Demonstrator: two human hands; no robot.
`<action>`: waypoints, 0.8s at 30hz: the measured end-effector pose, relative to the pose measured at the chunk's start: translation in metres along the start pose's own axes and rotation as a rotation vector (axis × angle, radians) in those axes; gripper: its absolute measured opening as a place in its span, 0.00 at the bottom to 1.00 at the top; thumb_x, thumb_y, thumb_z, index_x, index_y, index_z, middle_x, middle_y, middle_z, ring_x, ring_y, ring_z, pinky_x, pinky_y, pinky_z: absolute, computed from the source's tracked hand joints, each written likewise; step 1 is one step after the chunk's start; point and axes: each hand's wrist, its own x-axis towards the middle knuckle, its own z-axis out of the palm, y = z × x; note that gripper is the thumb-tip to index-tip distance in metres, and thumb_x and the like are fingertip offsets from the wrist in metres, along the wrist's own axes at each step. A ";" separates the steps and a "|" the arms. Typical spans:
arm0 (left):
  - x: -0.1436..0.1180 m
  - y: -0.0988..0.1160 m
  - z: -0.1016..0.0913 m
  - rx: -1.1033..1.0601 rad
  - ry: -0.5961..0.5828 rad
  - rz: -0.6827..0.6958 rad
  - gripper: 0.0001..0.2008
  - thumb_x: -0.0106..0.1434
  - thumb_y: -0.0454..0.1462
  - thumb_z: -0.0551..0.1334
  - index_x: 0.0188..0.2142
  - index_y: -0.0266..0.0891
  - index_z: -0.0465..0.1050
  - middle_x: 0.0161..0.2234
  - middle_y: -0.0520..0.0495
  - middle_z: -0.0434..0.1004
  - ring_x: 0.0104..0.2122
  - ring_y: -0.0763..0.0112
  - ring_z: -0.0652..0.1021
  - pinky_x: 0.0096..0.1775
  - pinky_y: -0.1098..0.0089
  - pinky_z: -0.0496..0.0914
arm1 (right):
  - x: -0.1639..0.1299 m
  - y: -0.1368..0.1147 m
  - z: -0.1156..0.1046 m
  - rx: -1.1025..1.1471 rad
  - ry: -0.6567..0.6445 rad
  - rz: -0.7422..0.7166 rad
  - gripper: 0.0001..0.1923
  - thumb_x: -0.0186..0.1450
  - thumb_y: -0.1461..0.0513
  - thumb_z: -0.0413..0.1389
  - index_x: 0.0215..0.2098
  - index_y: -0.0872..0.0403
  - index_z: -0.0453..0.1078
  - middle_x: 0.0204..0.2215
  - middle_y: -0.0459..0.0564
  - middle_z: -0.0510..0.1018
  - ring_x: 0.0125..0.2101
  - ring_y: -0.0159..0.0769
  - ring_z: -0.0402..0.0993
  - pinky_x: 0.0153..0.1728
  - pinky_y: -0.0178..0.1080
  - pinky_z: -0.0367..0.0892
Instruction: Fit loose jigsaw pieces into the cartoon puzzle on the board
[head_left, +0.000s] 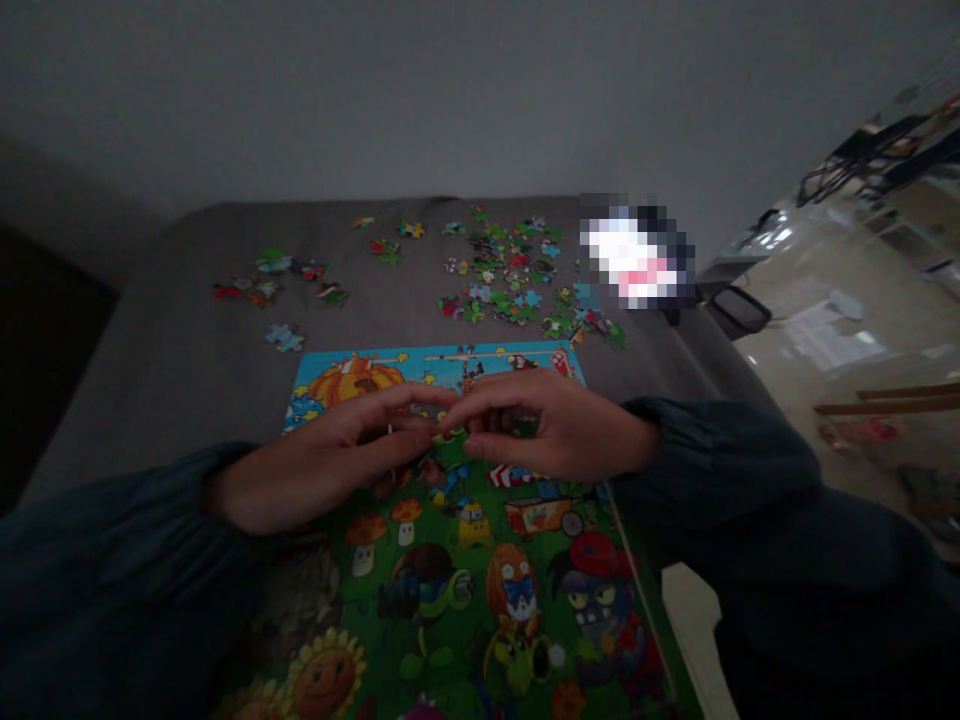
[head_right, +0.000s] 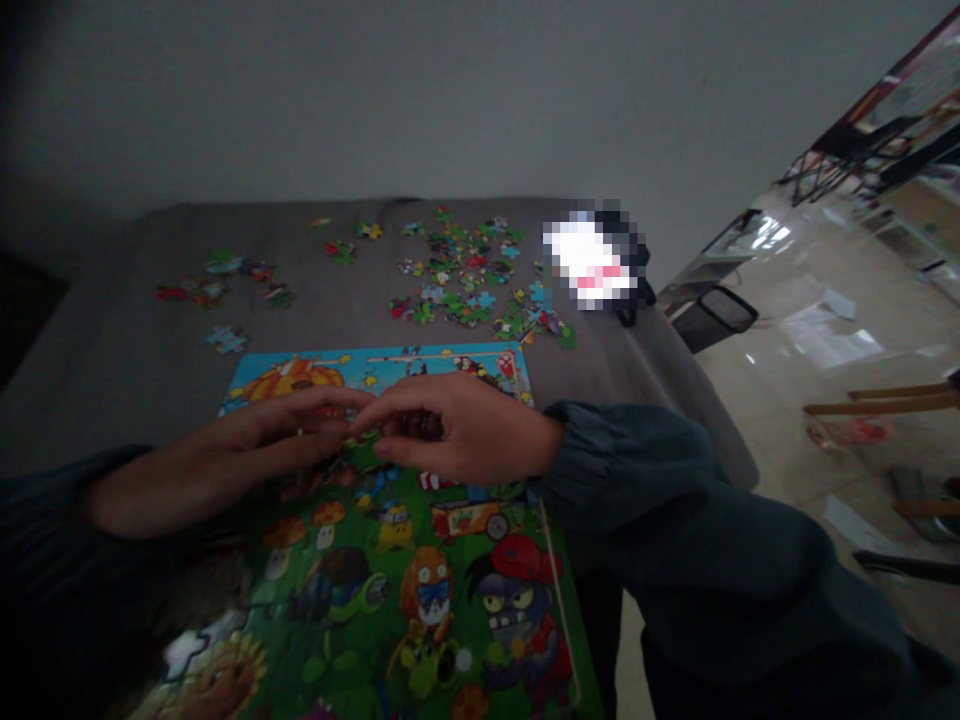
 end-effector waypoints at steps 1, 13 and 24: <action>0.001 -0.001 -0.001 0.008 0.008 0.004 0.22 0.65 0.49 0.59 0.57 0.46 0.66 0.32 0.51 0.77 0.26 0.74 0.73 0.24 0.78 0.66 | 0.000 -0.001 -0.001 -0.010 -0.002 -0.016 0.12 0.66 0.67 0.55 0.47 0.61 0.72 0.34 0.49 0.75 0.30 0.28 0.69 0.30 0.33 0.65; 0.004 -0.004 -0.002 0.091 0.007 0.087 0.17 0.63 0.43 0.63 0.51 0.43 0.71 0.33 0.50 0.76 0.30 0.73 0.75 0.29 0.77 0.70 | -0.002 -0.001 0.001 0.201 -0.053 0.189 0.09 0.62 0.62 0.61 0.40 0.59 0.72 0.31 0.46 0.78 0.30 0.27 0.75 0.31 0.31 0.71; 0.005 -0.004 -0.003 0.037 0.100 0.062 0.18 0.61 0.49 0.64 0.45 0.42 0.72 0.26 0.54 0.73 0.21 0.76 0.72 0.23 0.78 0.68 | -0.001 -0.004 0.001 0.261 -0.093 0.235 0.07 0.61 0.64 0.62 0.37 0.60 0.75 0.30 0.48 0.81 0.29 0.26 0.77 0.32 0.30 0.72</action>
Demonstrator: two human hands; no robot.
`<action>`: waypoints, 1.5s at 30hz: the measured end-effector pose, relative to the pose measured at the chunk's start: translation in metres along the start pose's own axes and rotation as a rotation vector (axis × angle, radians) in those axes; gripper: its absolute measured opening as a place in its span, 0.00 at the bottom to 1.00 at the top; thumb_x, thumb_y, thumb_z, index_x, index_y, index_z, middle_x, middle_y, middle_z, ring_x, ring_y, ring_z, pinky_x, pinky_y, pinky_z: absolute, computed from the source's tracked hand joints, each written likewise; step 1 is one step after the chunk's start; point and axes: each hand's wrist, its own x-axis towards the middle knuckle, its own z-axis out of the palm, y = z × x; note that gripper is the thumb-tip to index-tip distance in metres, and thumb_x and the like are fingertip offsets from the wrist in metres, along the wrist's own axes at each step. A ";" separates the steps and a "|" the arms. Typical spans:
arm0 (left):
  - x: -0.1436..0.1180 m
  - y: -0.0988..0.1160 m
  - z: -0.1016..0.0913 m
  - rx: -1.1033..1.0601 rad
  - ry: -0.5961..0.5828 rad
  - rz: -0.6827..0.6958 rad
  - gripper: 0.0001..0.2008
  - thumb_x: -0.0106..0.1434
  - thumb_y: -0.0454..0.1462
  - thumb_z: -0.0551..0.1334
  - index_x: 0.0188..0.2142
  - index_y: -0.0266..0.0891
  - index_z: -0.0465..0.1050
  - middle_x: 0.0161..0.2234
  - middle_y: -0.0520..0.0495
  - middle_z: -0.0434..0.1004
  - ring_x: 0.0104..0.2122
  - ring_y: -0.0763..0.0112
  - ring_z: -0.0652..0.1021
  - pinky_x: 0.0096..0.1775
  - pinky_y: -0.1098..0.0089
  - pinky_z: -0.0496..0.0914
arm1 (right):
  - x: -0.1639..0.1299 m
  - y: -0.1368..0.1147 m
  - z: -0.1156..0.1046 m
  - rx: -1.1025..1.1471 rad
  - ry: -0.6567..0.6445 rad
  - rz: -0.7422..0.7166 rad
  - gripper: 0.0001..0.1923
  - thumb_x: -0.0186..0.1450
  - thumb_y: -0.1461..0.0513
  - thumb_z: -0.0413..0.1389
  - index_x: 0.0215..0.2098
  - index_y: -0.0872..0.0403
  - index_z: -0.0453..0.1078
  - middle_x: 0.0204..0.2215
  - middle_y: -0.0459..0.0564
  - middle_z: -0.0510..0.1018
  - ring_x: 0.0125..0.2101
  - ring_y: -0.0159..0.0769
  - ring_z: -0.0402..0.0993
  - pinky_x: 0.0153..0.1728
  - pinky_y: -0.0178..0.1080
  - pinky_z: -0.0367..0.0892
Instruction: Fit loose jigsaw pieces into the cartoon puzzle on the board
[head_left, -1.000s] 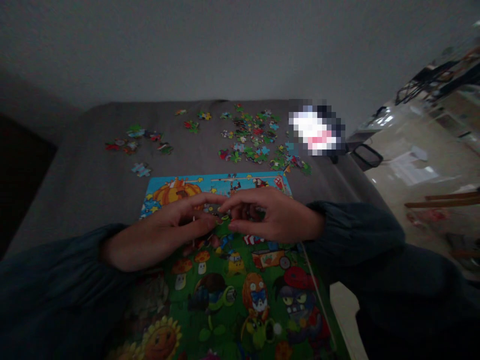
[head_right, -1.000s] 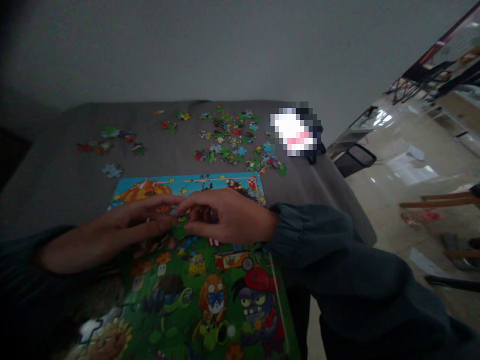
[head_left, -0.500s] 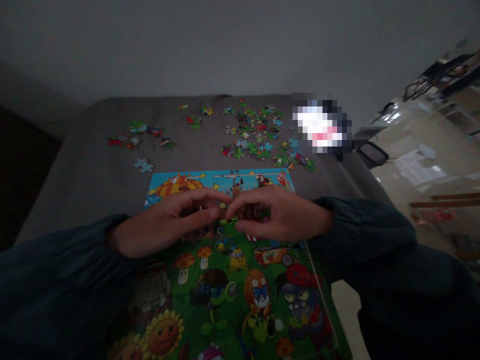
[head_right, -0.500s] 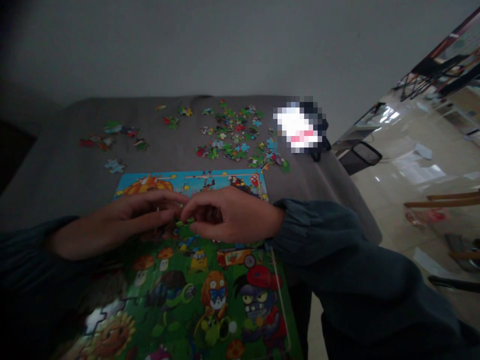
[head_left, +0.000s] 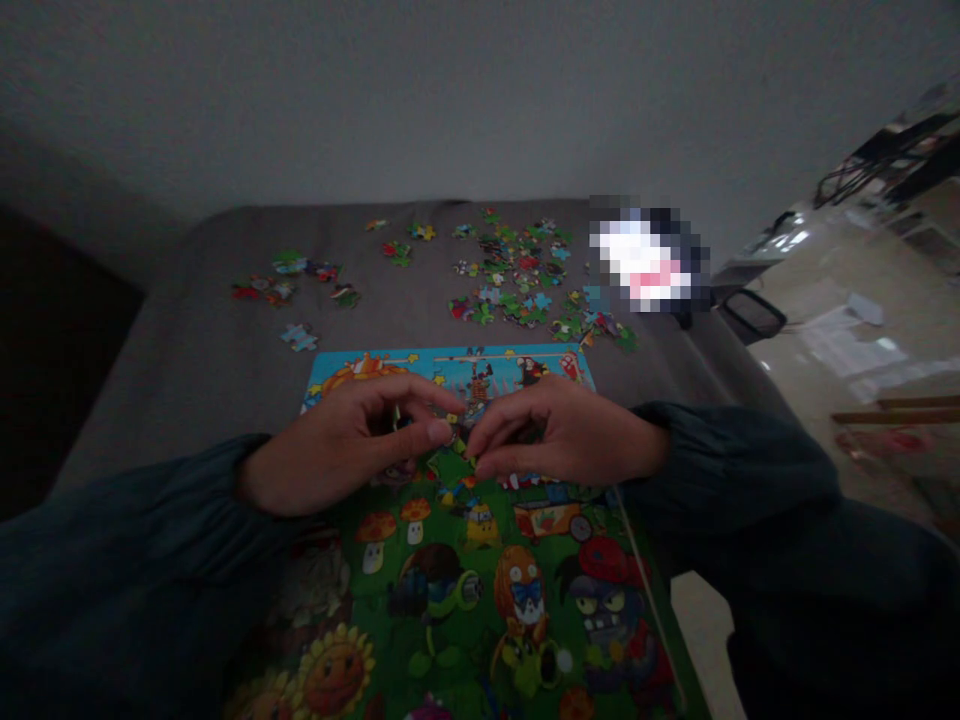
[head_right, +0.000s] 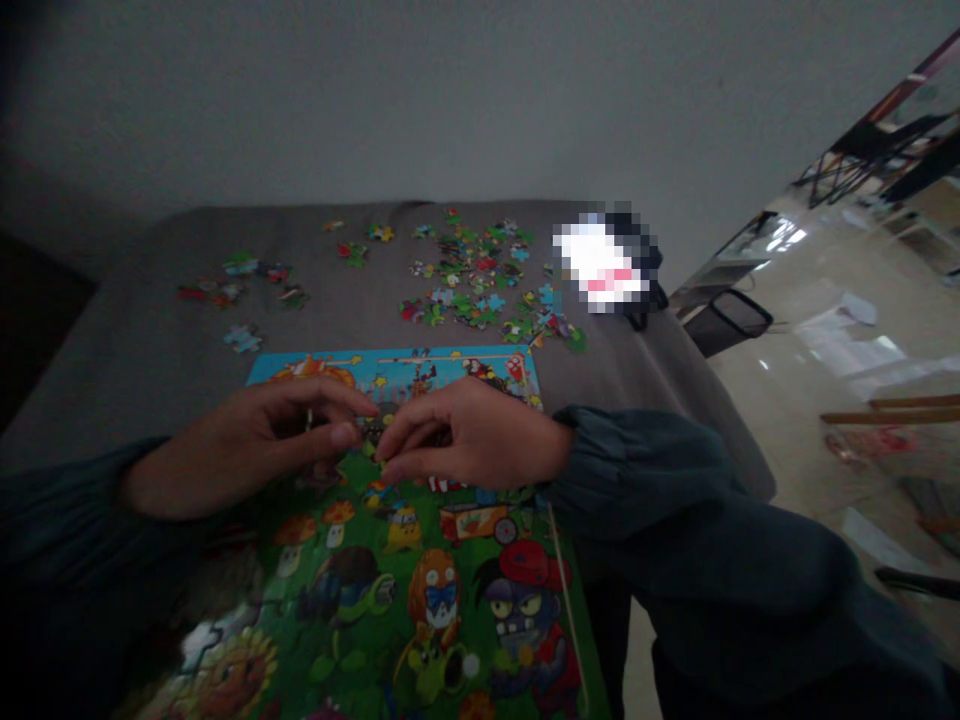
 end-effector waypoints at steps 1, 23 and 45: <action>0.000 0.000 0.001 -0.023 0.004 -0.011 0.19 0.62 0.51 0.62 0.44 0.42 0.73 0.25 0.53 0.72 0.21 0.76 0.71 0.22 0.78 0.68 | 0.000 -0.001 0.000 -0.026 0.002 -0.006 0.07 0.61 0.64 0.62 0.37 0.60 0.75 0.30 0.48 0.81 0.29 0.27 0.77 0.32 0.30 0.72; 0.002 0.001 0.002 0.075 0.036 0.103 0.11 0.62 0.45 0.63 0.33 0.41 0.77 0.27 0.52 0.79 0.26 0.74 0.76 0.28 0.77 0.72 | -0.018 -0.018 0.014 -0.180 -0.723 -0.077 0.05 0.65 0.66 0.58 0.38 0.60 0.75 0.31 0.47 0.80 0.28 0.24 0.73 0.31 0.25 0.65; 0.001 0.001 0.002 0.068 0.043 0.160 0.08 0.63 0.42 0.63 0.32 0.43 0.78 0.28 0.53 0.78 0.29 0.73 0.78 0.29 0.78 0.70 | -0.021 -0.013 0.038 -0.215 -0.739 -0.099 0.07 0.66 0.63 0.58 0.39 0.60 0.75 0.30 0.47 0.81 0.31 0.26 0.77 0.32 0.26 0.65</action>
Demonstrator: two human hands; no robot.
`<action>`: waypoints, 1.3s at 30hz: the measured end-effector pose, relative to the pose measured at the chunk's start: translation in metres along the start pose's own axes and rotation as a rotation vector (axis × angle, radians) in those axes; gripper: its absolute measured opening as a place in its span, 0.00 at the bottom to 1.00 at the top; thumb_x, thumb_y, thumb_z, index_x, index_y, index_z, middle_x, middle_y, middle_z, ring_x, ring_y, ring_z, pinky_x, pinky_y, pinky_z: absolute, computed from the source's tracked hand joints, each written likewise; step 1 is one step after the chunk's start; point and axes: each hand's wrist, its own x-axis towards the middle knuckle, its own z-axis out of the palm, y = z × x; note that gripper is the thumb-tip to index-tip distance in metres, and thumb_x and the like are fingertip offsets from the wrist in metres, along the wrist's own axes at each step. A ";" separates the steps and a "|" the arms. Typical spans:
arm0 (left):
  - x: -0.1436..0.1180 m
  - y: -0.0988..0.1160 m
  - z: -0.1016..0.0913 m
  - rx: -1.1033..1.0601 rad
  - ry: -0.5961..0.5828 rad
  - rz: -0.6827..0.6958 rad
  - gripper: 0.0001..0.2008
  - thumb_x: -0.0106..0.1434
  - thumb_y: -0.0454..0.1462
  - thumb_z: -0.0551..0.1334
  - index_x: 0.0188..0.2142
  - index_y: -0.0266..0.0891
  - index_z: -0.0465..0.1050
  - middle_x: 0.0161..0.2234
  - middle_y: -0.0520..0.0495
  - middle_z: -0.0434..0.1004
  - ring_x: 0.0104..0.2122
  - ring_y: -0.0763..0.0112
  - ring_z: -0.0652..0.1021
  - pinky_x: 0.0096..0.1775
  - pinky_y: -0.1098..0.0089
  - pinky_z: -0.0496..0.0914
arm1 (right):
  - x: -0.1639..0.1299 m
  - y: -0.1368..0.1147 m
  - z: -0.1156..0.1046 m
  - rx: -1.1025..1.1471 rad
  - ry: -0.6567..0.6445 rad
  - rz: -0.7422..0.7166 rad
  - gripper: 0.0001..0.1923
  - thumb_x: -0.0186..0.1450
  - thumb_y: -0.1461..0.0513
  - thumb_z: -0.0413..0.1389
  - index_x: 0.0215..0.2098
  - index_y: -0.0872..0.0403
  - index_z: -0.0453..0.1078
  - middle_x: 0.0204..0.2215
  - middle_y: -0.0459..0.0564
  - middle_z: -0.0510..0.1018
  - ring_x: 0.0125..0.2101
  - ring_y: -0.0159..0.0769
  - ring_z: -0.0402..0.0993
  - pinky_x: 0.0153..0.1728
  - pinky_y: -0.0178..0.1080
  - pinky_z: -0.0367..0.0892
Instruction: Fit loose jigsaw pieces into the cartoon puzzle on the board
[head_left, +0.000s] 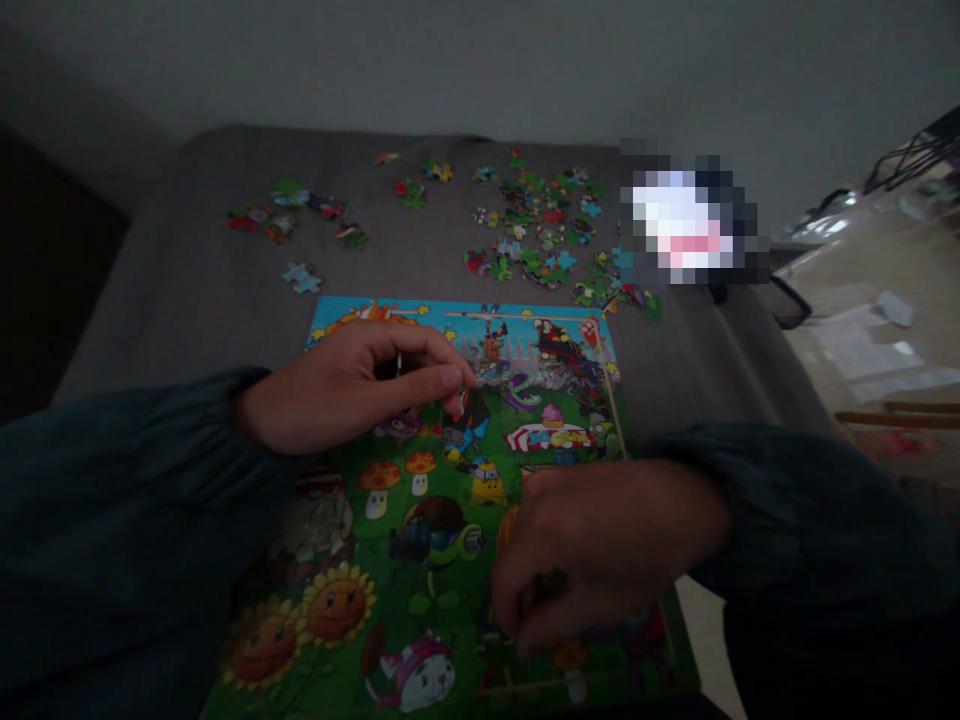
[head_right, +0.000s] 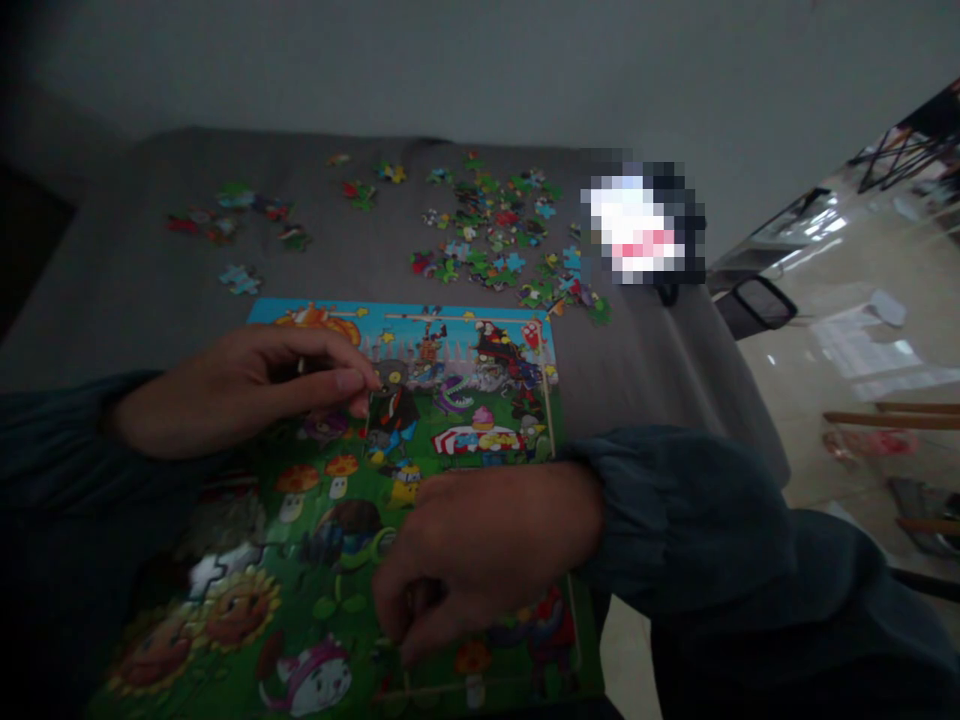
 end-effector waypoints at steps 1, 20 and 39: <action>0.000 0.000 0.000 0.003 -0.002 0.002 0.08 0.63 0.42 0.62 0.32 0.43 0.78 0.28 0.53 0.78 0.29 0.73 0.78 0.28 0.78 0.70 | 0.000 0.001 0.000 0.008 0.010 -0.003 0.08 0.66 0.63 0.58 0.41 0.60 0.75 0.31 0.48 0.82 0.32 0.27 0.77 0.33 0.26 0.65; 0.001 -0.003 -0.001 0.038 -0.008 0.058 0.08 0.64 0.41 0.62 0.34 0.42 0.78 0.28 0.55 0.80 0.29 0.75 0.79 0.34 0.79 0.74 | 0.002 0.001 -0.007 -0.078 -0.011 -0.142 0.15 0.70 0.66 0.51 0.51 0.68 0.70 0.41 0.57 0.77 0.40 0.32 0.72 0.43 0.30 0.65; 0.002 0.000 0.000 0.022 -0.022 0.101 0.06 0.64 0.38 0.62 0.32 0.42 0.78 0.28 0.56 0.79 0.25 0.79 0.77 0.29 0.82 0.71 | 0.003 0.000 -0.009 0.043 -0.069 -0.059 0.14 0.65 0.68 0.58 0.49 0.66 0.71 0.38 0.54 0.77 0.38 0.30 0.74 0.41 0.29 0.67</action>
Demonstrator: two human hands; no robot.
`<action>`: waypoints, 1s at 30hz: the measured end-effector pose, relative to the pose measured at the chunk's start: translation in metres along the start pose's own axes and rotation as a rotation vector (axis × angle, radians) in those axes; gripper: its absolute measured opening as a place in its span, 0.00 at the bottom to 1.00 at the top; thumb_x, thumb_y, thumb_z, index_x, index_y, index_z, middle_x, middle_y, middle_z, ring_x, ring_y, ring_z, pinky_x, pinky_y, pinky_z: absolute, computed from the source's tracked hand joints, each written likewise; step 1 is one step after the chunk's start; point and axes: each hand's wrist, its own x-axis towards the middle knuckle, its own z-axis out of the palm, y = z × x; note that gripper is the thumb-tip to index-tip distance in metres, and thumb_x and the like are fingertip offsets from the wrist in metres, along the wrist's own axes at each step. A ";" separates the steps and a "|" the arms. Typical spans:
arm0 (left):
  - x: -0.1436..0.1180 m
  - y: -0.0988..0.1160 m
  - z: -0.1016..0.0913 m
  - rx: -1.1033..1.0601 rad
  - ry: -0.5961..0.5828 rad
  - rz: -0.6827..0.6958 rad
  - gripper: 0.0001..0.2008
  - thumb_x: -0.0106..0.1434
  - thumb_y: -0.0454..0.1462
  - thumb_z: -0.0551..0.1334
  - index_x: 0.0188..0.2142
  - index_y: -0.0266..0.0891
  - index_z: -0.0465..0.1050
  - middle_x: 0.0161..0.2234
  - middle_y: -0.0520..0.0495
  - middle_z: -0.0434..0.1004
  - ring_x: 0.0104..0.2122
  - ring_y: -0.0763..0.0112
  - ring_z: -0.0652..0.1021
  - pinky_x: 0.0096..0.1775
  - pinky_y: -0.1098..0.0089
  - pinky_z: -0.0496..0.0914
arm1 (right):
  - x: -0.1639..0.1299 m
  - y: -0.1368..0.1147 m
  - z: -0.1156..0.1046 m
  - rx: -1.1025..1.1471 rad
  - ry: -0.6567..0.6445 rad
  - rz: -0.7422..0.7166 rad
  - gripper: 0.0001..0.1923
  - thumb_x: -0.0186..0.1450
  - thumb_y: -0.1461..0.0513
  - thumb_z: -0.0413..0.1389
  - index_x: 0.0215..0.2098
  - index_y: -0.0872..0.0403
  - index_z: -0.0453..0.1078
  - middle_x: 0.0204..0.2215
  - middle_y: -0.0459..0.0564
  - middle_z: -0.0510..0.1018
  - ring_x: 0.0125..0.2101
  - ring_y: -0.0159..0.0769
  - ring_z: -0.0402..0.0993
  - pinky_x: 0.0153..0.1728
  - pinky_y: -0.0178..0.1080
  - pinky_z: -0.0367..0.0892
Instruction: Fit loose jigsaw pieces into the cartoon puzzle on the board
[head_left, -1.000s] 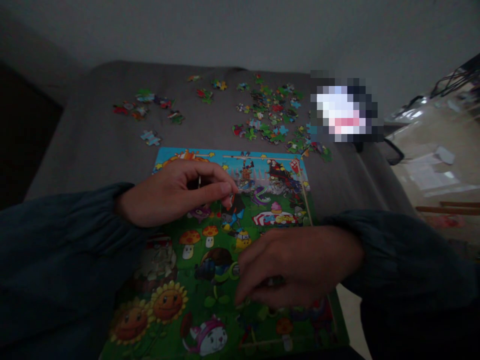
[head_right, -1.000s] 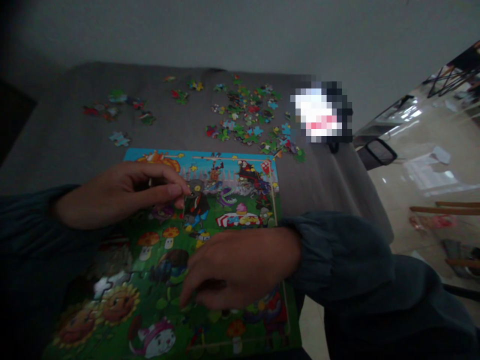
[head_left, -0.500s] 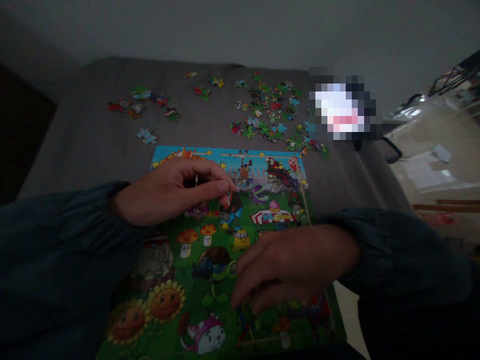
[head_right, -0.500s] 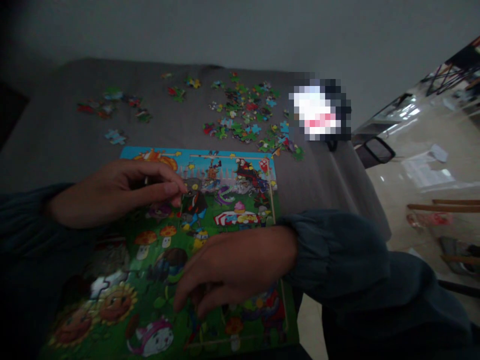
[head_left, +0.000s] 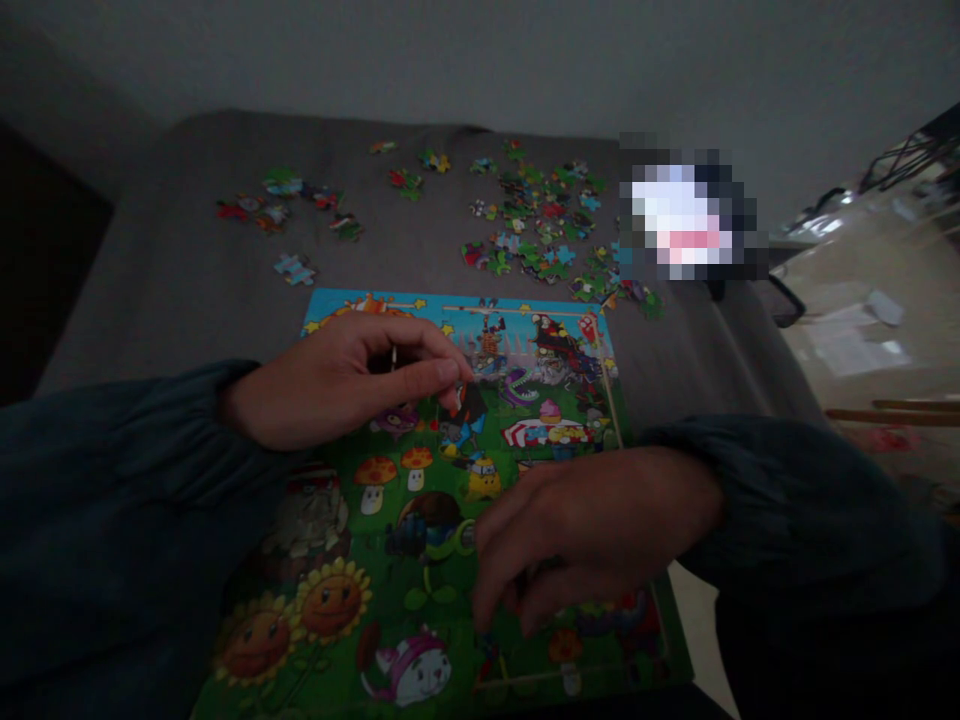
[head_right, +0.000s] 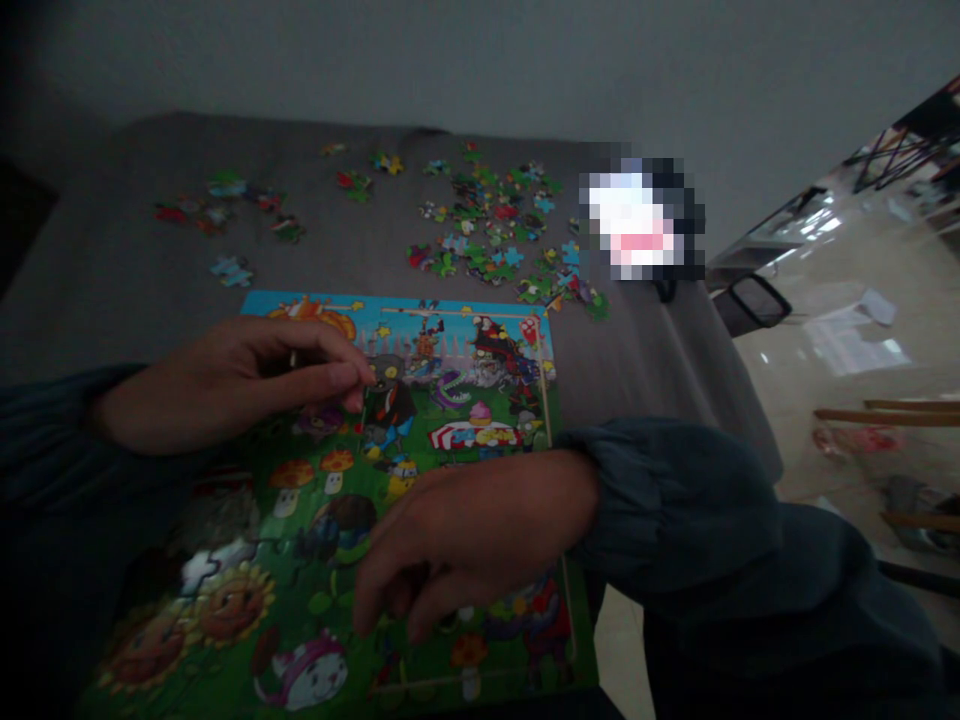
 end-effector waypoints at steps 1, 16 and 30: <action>0.000 -0.001 0.000 -0.006 0.002 -0.001 0.06 0.64 0.38 0.62 0.33 0.42 0.78 0.28 0.56 0.79 0.25 0.79 0.77 0.30 0.82 0.71 | 0.000 0.000 0.000 0.022 -0.006 0.011 0.15 0.65 0.68 0.58 0.49 0.67 0.71 0.38 0.54 0.78 0.37 0.30 0.74 0.40 0.28 0.67; 0.000 -0.002 0.000 -0.036 -0.013 -0.001 0.06 0.65 0.38 0.62 0.33 0.41 0.77 0.28 0.55 0.79 0.27 0.79 0.77 0.30 0.82 0.70 | -0.003 0.002 0.001 -0.073 0.066 -0.071 0.17 0.65 0.71 0.54 0.52 0.65 0.70 0.43 0.56 0.74 0.41 0.31 0.71 0.44 0.29 0.67; -0.001 -0.001 -0.002 0.030 0.004 -0.071 0.09 0.64 0.43 0.62 0.34 0.41 0.78 0.28 0.52 0.80 0.28 0.74 0.78 0.32 0.78 0.73 | -0.008 0.004 0.000 0.324 0.193 0.035 0.20 0.65 0.65 0.56 0.55 0.62 0.68 0.40 0.52 0.73 0.35 0.28 0.73 0.38 0.29 0.71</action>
